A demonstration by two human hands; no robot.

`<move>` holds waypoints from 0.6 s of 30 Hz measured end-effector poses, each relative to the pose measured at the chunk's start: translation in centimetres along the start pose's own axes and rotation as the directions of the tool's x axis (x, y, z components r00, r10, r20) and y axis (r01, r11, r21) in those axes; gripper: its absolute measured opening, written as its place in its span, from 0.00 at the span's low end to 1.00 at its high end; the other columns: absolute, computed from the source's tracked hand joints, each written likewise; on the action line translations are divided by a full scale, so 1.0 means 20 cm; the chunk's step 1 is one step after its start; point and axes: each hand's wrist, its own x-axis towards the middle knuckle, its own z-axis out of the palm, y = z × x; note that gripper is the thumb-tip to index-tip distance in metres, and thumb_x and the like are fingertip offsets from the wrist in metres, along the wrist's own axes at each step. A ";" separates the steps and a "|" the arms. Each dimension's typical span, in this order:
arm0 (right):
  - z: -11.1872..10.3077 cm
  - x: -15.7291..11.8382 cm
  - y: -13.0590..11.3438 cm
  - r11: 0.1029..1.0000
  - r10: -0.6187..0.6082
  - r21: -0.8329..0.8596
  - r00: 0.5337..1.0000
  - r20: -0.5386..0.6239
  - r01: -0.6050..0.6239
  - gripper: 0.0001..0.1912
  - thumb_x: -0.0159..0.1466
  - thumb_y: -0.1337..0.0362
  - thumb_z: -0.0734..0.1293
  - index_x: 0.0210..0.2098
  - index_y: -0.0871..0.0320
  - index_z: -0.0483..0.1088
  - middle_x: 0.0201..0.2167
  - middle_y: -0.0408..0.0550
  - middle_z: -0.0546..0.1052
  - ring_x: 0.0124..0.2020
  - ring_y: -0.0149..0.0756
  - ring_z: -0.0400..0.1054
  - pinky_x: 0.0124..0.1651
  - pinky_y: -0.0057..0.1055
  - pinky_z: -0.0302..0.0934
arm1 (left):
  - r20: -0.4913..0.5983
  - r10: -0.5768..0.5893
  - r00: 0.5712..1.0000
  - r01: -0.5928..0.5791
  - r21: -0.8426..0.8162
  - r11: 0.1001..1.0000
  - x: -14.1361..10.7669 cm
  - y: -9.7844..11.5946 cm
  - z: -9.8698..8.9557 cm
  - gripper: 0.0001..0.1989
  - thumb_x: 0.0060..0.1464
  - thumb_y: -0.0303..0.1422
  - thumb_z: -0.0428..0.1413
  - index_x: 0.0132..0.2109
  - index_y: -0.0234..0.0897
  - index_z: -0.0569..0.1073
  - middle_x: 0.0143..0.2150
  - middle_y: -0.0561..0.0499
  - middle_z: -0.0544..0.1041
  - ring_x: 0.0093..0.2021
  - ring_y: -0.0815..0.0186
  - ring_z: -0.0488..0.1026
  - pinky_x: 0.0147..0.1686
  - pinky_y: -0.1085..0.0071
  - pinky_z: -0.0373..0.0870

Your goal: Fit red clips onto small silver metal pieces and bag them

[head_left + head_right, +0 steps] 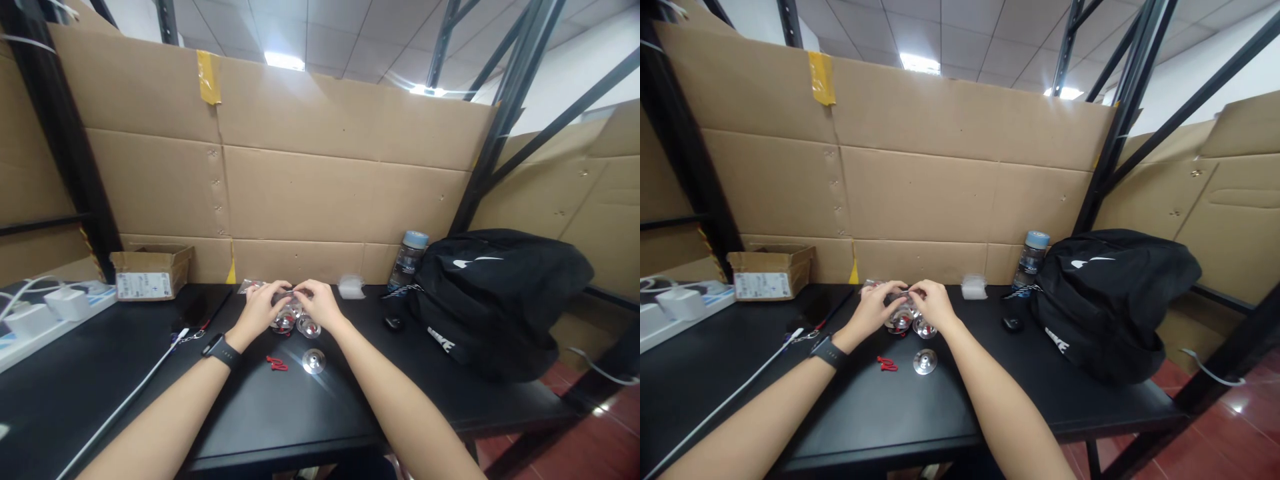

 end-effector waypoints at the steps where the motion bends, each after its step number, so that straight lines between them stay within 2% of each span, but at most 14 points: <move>1: 0.00 0.00 0.01 1.000 0.026 0.008 1.000 -0.016 -0.026 0.06 0.64 0.65 0.67 0.36 0.56 0.78 0.32 0.45 0.80 0.33 0.34 0.72 0.39 0.29 0.63 | 0.016 -0.012 1.000 0.013 -0.023 1.000 0.00 0.00 0.01 0.15 0.60 0.38 0.57 0.54 0.46 0.72 0.45 0.51 0.82 0.49 0.57 0.76 0.53 0.59 0.57; 6: -0.04 0.01 0.07 0.983 0.171 0.073 0.984 -0.051 -0.167 0.08 0.62 0.62 0.66 0.34 0.58 0.78 0.29 0.45 0.80 0.28 0.33 0.71 0.34 0.28 0.63 | 0.130 -0.022 0.991 0.040 -0.143 0.989 -0.02 -0.03 0.03 0.23 0.55 0.33 0.60 0.57 0.44 0.68 0.44 0.51 0.81 0.48 0.58 0.77 0.52 0.63 0.64; 9: -0.06 0.02 0.09 0.968 0.241 0.095 0.968 -0.071 -0.234 0.10 0.61 0.60 0.66 0.32 0.59 0.78 0.27 0.46 0.80 0.25 0.33 0.70 0.32 0.27 0.62 | 0.149 -0.038 0.988 0.064 -0.178 0.982 -0.02 -0.07 0.04 0.24 0.54 0.35 0.61 0.58 0.44 0.67 0.43 0.52 0.82 0.47 0.59 0.77 0.51 0.64 0.65; 15: -0.10 0.03 0.13 0.966 0.250 0.091 0.961 -0.117 -0.241 0.11 0.60 0.60 0.66 0.32 0.59 0.78 0.29 0.46 0.80 0.26 0.32 0.69 0.32 0.27 0.61 | 0.214 -0.084 0.973 0.115 -0.138 0.984 -0.03 -0.07 0.02 0.23 0.55 0.38 0.60 0.57 0.43 0.68 0.45 0.51 0.81 0.37 0.61 0.77 0.46 0.64 0.69; 18: -0.11 0.03 0.14 0.968 0.245 0.091 0.962 -0.119 -0.235 0.11 0.60 0.59 0.66 0.31 0.59 0.78 0.28 0.46 0.80 0.26 0.33 0.69 0.32 0.28 0.62 | 0.214 -0.053 0.975 0.082 -0.127 0.988 -0.03 -0.06 0.02 0.19 0.56 0.38 0.58 0.54 0.42 0.71 0.45 0.49 0.81 0.40 0.60 0.77 0.47 0.64 0.70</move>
